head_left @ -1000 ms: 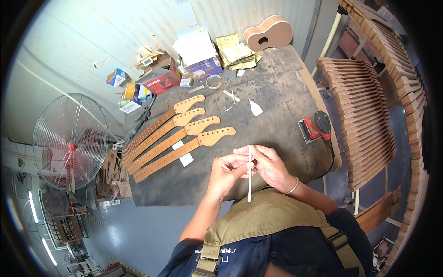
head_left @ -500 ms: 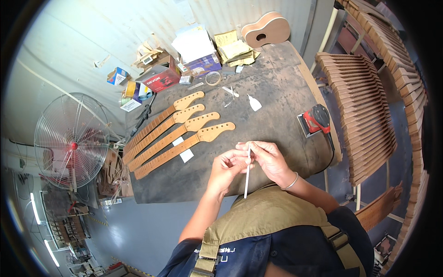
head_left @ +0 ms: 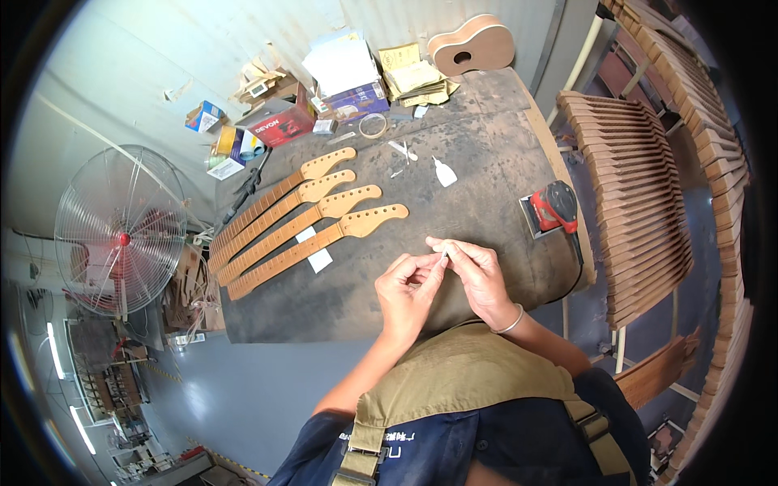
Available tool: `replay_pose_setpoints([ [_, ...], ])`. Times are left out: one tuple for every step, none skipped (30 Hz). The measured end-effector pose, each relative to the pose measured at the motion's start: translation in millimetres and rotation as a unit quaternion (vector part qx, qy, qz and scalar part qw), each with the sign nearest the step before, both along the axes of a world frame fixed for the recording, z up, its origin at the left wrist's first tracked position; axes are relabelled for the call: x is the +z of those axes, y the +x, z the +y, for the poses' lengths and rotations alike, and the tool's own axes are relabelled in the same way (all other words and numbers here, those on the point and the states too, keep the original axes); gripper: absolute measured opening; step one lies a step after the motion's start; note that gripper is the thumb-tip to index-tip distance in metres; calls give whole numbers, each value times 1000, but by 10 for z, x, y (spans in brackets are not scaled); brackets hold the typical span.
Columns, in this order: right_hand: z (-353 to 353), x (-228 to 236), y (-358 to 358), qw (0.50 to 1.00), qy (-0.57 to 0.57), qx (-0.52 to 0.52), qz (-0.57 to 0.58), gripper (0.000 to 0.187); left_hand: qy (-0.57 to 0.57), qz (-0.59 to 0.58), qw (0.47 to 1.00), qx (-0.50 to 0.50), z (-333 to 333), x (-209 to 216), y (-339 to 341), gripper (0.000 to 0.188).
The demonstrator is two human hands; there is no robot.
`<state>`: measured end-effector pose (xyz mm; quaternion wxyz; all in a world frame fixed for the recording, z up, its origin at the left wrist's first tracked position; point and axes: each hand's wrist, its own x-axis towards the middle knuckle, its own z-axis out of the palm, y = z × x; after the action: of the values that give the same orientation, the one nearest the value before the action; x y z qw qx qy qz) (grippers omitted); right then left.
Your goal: The person applies glue to small white plastic strips and inserts them into slots on wooden guitar necks. They then use a sanding block to smooth the surface of the necks and wipe them with a cloth.
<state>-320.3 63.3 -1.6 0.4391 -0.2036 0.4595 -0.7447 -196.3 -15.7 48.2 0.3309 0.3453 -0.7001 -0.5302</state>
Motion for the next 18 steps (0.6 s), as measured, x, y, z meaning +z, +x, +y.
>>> replay_pose_setpoints([
  [11,27,-11,1000,4,5,8,28,-7,0,1000,-1,2,11,3,14],
  [20,47,-25,1000,8,9,17,28,-15,-2,1000,-4,1,15,5,14],
  [32,50,-62,999,7,28,42,29,-22,-4,1000,-8,-4,18,5,13],
  [44,47,-116,997,4,48,65,31,-31,-8,999,-12,-11,26,12,13],
  [53,56,-168,994,1,67,88,32,-35,-12,999,-11,-18,37,19,13],
  [69,82,-218,993,0,79,90,32,-38,-16,999,-11,-25,47,25,13],
  [90,139,-271,992,1,91,92,32,-42,-20,999,-12,-32,51,28,12],
  [106,167,-312,990,1,102,95,32,-27,-14,999,-11,-41,42,32,12],
  [118,158,-343,986,-2,107,128,32,-13,-8,1000,-11,-50,24,37,12],
  [134,142,-372,981,-6,110,160,32,1,-1,1000,-12,-54,12,36,12],
  [139,126,-390,975,-11,113,192,34,2,-4,1000,-14,-54,11,37,12],
  [112,112,-375,977,-15,88,195,36,4,-7,1000,-16,-53,13,39,11],
  [107,107,-395,976,-10,94,194,33,5,-10,1000,-18,-50,16,36,11],
  [103,105,-420,976,-4,100,194,30,7,-12,1000,-20,-44,19,32,11],
  [102,105,-436,975,1,106,193,28,8,-14,1000,-21,-38,21,29,11],
  [100,109,-445,976,6,107,191,25,9,-17,1000,-21,-34,22,25,11],
  [98,115,-453,976,11,107,188,22,7,-15,1000,-23,-31,15,24,11],
  [95,119,-461,977,16,108,185,20,5,-13,1000,-24,-28,2,24,11],
])
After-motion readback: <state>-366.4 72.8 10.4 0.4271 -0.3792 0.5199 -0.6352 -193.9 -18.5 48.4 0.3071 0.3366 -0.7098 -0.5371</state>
